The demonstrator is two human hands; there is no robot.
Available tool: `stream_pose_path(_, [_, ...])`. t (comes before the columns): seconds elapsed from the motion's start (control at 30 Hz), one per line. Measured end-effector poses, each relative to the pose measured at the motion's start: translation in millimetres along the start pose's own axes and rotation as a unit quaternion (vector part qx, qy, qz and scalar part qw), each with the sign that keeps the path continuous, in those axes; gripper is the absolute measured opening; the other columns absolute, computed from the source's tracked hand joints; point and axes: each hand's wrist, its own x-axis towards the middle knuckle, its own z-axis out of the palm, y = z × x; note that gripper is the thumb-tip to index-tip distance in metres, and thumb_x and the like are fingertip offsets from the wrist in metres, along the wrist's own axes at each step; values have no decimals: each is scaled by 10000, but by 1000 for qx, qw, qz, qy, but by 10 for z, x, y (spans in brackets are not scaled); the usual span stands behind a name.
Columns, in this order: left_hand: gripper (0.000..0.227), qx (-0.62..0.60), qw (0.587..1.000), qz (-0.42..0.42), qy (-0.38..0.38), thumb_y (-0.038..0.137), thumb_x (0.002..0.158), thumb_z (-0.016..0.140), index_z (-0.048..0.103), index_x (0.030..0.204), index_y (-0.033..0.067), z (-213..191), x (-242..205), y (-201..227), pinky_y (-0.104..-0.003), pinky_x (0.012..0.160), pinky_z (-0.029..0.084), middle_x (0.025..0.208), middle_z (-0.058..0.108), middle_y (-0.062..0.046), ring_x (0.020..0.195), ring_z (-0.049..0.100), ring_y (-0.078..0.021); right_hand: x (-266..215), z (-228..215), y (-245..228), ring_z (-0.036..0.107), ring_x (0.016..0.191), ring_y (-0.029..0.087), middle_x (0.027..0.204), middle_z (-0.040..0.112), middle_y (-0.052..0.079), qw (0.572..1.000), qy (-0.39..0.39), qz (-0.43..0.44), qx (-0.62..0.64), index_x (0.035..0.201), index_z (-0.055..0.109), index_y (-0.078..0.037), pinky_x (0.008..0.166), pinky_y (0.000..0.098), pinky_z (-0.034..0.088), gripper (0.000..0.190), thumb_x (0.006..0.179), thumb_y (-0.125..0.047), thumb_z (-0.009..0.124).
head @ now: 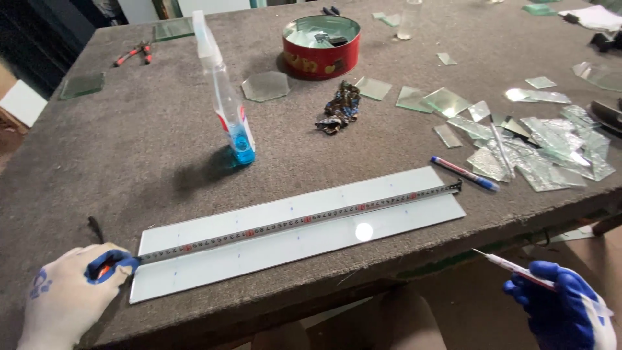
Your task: Measuring and marking a white rectangular board using a tape measure and a marker on a workshop table.
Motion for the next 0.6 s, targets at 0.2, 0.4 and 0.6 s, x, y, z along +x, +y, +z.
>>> stream_pose_path(0.2, [237,-8,997,40,58,432,884,737,886,1068,430,370,223,-489,-301,1065,539,1089,882,74,1165,777,-136,-33,63,39,751,1004,546,1178,708,394,998,-5,-40,50,1475,603,48,631,449,466,431,1313,-308,422])
stream_pose_path(0.4, [167,-47,991,91,81,396,943,746,893,983,328,732,457,-979,-282,998,521,935,882,103,1042,737,-149,-278,371,-194,773,920,382,1133,772,315,996,53,-69,-23,1314,664,20,532,334,350,314,1257,-222,472])
stream_pose_path(0.6, [223,-201,952,180,147,346,971,751,902,951,183,1185,822,-1579,-314,745,484,732,775,-29,649,674,-160,-35,254,-58,798,935,122,1220,831,15,896,32,-276,-347,1061,869,-81,846,273,633,359,735,62,907])
